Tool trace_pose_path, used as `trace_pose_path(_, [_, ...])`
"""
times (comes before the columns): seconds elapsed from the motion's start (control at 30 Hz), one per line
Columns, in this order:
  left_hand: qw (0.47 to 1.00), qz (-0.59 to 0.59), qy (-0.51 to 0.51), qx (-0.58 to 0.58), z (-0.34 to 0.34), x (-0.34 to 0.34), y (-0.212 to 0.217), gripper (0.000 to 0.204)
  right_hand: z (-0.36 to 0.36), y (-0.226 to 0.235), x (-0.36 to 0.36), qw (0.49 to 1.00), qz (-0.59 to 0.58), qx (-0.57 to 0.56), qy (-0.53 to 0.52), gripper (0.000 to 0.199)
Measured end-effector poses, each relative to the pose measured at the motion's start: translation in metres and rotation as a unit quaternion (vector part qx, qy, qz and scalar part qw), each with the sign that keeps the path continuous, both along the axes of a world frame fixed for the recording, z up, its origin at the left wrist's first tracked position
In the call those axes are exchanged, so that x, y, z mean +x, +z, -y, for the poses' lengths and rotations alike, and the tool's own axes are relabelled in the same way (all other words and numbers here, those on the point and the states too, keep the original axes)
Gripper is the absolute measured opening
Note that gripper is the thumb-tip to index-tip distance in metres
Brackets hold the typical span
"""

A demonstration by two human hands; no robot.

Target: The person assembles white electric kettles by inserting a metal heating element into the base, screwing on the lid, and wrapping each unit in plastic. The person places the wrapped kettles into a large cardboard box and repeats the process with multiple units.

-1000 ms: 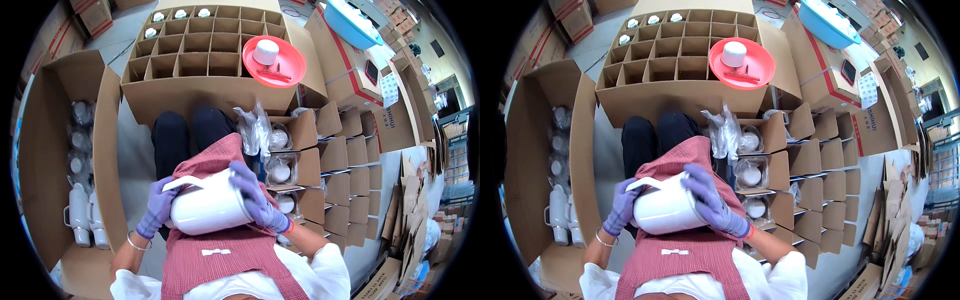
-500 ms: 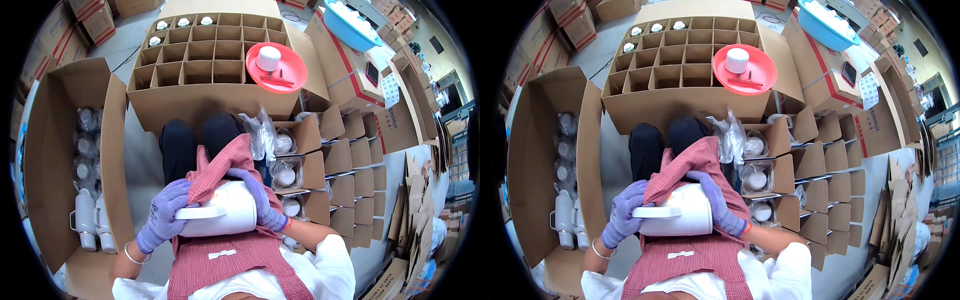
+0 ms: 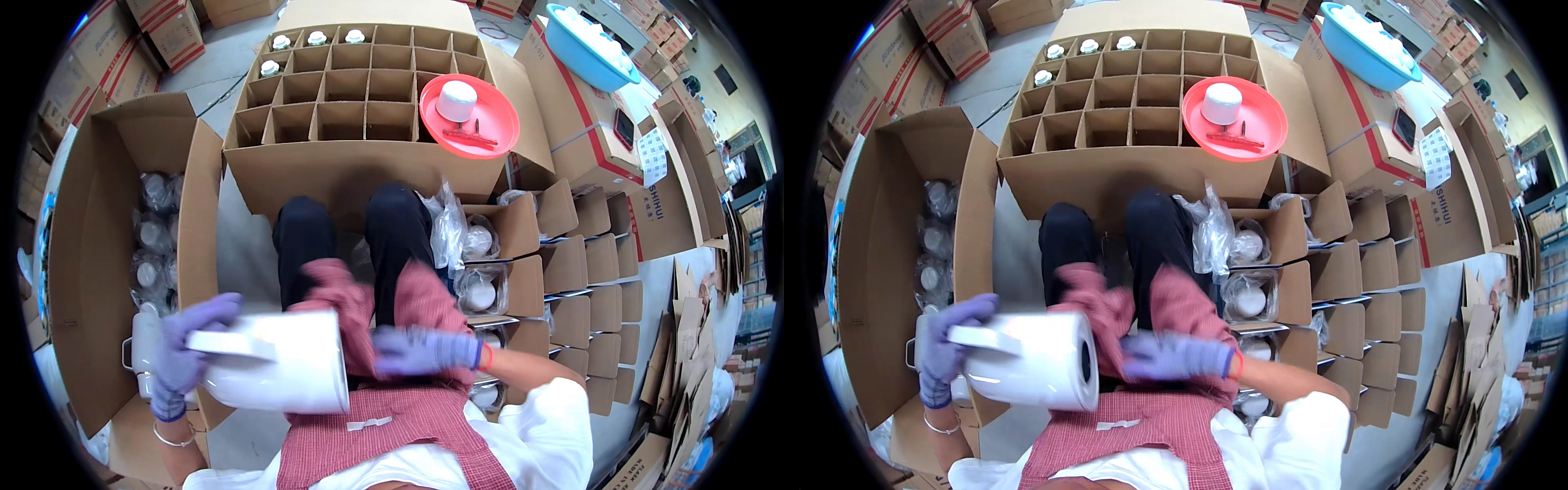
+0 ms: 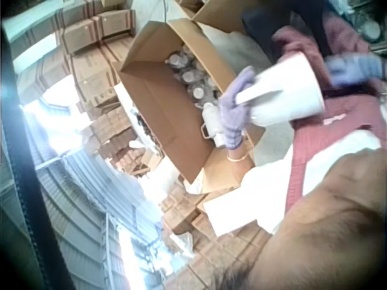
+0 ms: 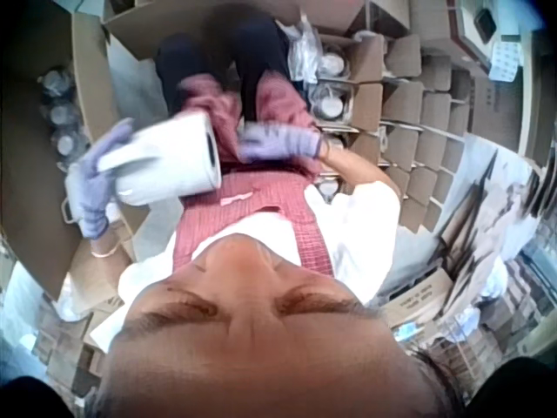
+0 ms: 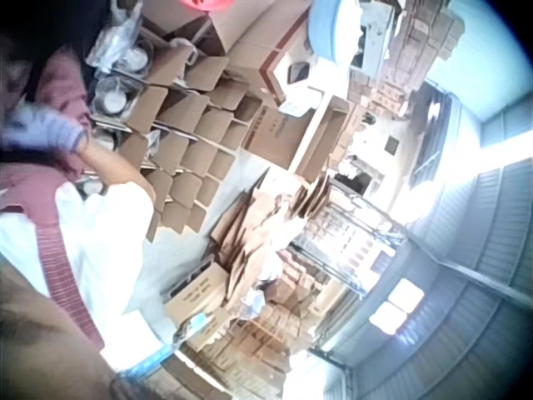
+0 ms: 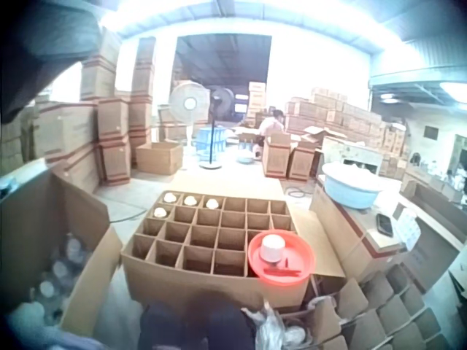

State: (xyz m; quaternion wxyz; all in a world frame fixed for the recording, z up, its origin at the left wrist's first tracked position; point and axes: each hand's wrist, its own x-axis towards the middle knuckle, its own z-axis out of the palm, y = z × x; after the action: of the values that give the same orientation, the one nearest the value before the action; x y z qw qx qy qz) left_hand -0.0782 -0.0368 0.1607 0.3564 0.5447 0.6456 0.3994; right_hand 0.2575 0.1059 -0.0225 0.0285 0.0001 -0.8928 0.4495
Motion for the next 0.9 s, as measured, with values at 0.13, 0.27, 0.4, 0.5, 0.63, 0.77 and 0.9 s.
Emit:
trace_pose_path(0.13, [0.976, -0.064, 0.176, 0.109, -0.013, -0.012, -0.011, 0.043, 0.0, 0.052, 0.005, 0.976, 0.212, -0.022, -0.036, 0.048])
trace_pose_path(0.27, [0.99, -0.001, 0.116, 0.074, -0.062, -0.003, -0.043, 0.035, -0.058, 0.128, -0.028, 0.954, 0.039, 0.083, -0.284, 0.061])
trace_pose_path(0.4, [0.992, 0.122, 0.012, 0.015, -0.094, 0.018, -0.064, 0.032, -0.08, 0.159, -0.052, 0.918, -0.344, 0.153, -0.124, 0.069])
trace_pose_path(0.5, [0.979, 0.079, 0.087, 0.169, -0.116, 0.043, -0.059, 0.027, -0.079, 0.086, -0.074, 0.873, -0.307, -0.092, -0.368, 0.07])
trace_pose_path(0.63, [0.864, -0.341, -0.07, 0.364, -0.133, 0.06, -0.015, 0.019, -0.103, 0.064, -0.068, 0.782, -0.274, -0.429, -0.36, 0.06])
trace_pose_path(0.77, [0.983, 0.108, 0.066, 0.131, -0.132, 0.042, -0.05, 0.03, -0.114, 0.102, -0.055, 0.879, -0.275, 0.092, -0.378, 0.069])
trace_pose_path(0.9, [0.979, 0.067, 0.063, 0.181, -0.14, 0.051, -0.048, 0.039, -0.114, 0.125, -0.05, 0.927, -0.294, -0.032, -0.229, 0.063])
